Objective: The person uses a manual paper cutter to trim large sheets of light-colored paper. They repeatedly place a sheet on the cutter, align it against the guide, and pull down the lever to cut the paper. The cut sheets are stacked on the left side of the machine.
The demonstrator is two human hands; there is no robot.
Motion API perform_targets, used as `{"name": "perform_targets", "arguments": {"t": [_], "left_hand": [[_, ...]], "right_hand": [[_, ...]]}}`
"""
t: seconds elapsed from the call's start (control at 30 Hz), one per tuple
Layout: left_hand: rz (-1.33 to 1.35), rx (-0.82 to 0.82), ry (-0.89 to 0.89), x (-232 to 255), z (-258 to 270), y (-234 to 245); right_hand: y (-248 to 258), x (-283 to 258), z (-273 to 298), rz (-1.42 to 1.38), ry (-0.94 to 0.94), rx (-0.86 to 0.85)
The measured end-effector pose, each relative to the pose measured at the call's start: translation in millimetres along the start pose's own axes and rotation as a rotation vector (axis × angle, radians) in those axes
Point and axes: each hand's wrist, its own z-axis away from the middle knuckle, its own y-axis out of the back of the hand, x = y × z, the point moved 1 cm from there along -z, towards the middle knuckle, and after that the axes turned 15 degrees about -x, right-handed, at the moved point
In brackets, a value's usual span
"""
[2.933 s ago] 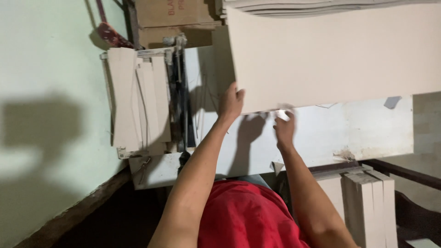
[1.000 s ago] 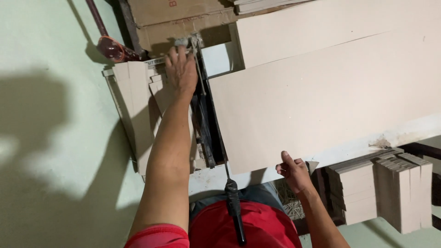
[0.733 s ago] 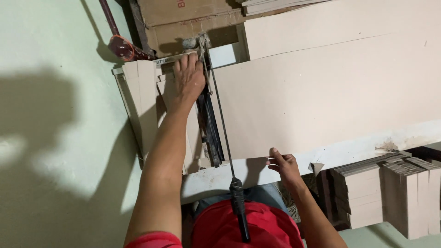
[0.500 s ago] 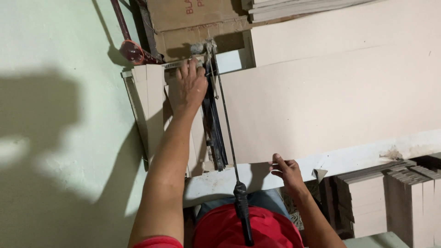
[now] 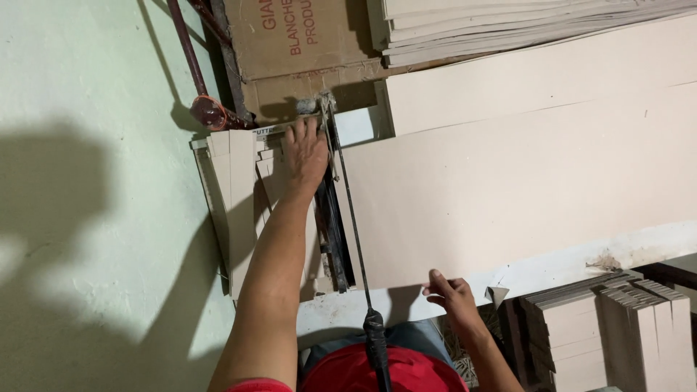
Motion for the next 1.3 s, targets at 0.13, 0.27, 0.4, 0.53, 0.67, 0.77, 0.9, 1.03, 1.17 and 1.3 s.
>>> {"name": "perform_targets", "arguments": {"t": [0.13,0.27,0.4,0.53,0.67,0.77,0.9,1.03,1.17,1.3], "left_hand": [[0.013,-0.093,-0.144,-1.7,4.9,2.1],[0.059,-0.122,-0.214,-2.2,33.0,-1.5],[0.124,0.018,-0.184,9.1,72.1,-11.5],[0.393,0.011,-0.131,17.9,119.0,-13.7],[0.626,-0.029,0.087,18.4,175.1,6.4],[0.882,-0.036,0.249,9.6,181.2,34.4],[0.982,0.193,0.145,-51.2,109.1,81.3],[1.295,-0.119,0.261,-76.9,73.4,179.5],[1.122,-0.056,0.108,-70.9,67.9,128.3],[1.058,-0.146,0.097,-37.8,162.0,110.3]], "right_hand": [[14.4,-1.4,22.0,-0.015,-0.015,0.030],[41.5,18.4,34.4,-0.073,-0.018,0.038],[54.5,28.9,42.6,-0.073,0.008,0.022],[61.1,27.8,51.1,-0.031,-0.005,0.049],[68.7,34.0,52.7,-0.014,-0.013,0.032],[70.0,37.2,49.8,-0.043,-0.021,-0.003],[55.8,26.5,48.1,-0.041,0.003,-0.050],[31.4,18.5,34.1,0.096,-0.056,0.009],[9.1,28.3,-4.4,0.043,0.047,0.045],[-22.9,26.2,-30.2,0.008,0.105,0.051]]}}
